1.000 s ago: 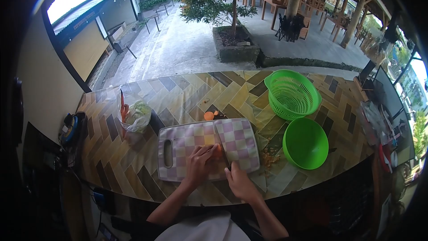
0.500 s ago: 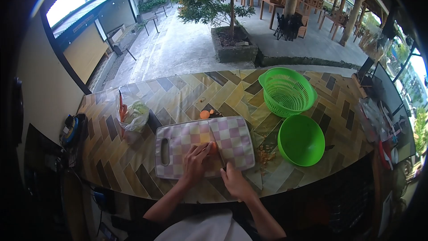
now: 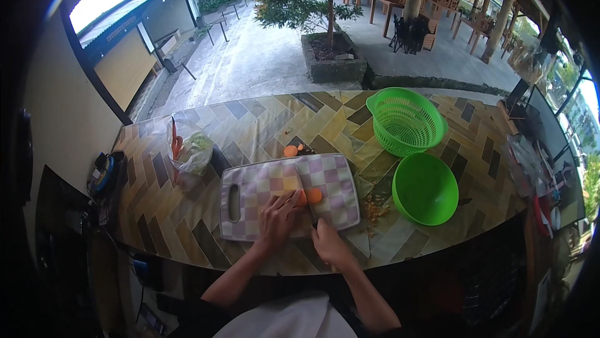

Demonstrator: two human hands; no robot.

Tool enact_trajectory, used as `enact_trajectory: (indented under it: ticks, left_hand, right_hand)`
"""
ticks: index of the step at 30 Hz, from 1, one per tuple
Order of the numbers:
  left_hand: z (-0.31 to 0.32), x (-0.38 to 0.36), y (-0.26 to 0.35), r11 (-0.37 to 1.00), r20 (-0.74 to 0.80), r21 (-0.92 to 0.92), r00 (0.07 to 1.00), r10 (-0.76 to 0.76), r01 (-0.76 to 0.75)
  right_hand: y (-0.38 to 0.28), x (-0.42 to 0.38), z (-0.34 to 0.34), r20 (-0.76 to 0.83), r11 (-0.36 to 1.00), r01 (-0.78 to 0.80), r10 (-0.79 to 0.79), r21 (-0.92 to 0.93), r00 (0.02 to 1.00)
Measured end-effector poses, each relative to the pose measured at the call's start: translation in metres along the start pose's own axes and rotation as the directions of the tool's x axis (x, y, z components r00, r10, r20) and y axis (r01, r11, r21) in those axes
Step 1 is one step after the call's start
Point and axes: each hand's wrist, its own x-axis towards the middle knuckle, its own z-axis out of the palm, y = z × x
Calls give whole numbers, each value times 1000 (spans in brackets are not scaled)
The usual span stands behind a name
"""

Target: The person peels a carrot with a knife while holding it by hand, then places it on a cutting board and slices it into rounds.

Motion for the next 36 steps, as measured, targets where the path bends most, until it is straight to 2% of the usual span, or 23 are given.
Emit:
enact_trajectory:
  ticks: [3,6,7,10,13,17,20,23,26,29,35,36]
  left_hand:
    - [1,-2,2,999,18,5,999,-40,40]
    - [0,-1,-2,1000,-17,23,1000,-7,7]
    - [2,-1,-1,1000,-33,24,999,3,-2]
    - [-1,2,1,1000,-75,-15,997,6,-8]
    - [-10,1,-5,1000,-39,-9,999,-5,5]
    - [-20,2,-12,997,57,-32,996,-65,67]
    - [-16,8,-12,999,39,-23,998,-44,45]
    - [-13,16,-14,999,12,-9,999,-32,32]
    - [-12,20,-14,1000,20,-7,1000,-17,17]
    - [-13,19,-16,1000,19,16,1000,-8,8]
    - [-14,18,-20,998,104,50,994,-36,31]
    - [-18,20,-19,998,117,38,992,-45,40]
  right_hand:
    - [17,-9,4,-15,1000,21,-21,1,1000]
    - [4,-40,-15,64,997,-67,69,-35,996]
    - [16,-41,-15,-35,971,73,-83,-227,996]
    - [25,-43,-16,-120,909,123,-185,-397,975]
    - [12,-45,-25,-179,937,20,-87,-349,980]
    - [15,-43,-38,-222,955,2,-71,-296,972]
    - [13,-46,-46,-180,998,-16,6,-55,984]
    - [20,-46,-46,-321,982,125,-74,141,944]
    - [18,-43,-49,-422,980,185,-140,67,896]
    - [11,-40,-51,-383,983,162,-182,-85,906]
    - [-3,13,-49,-441,937,212,-320,-276,839]
    - [-3,28,-46,-476,911,205,-366,-358,800]
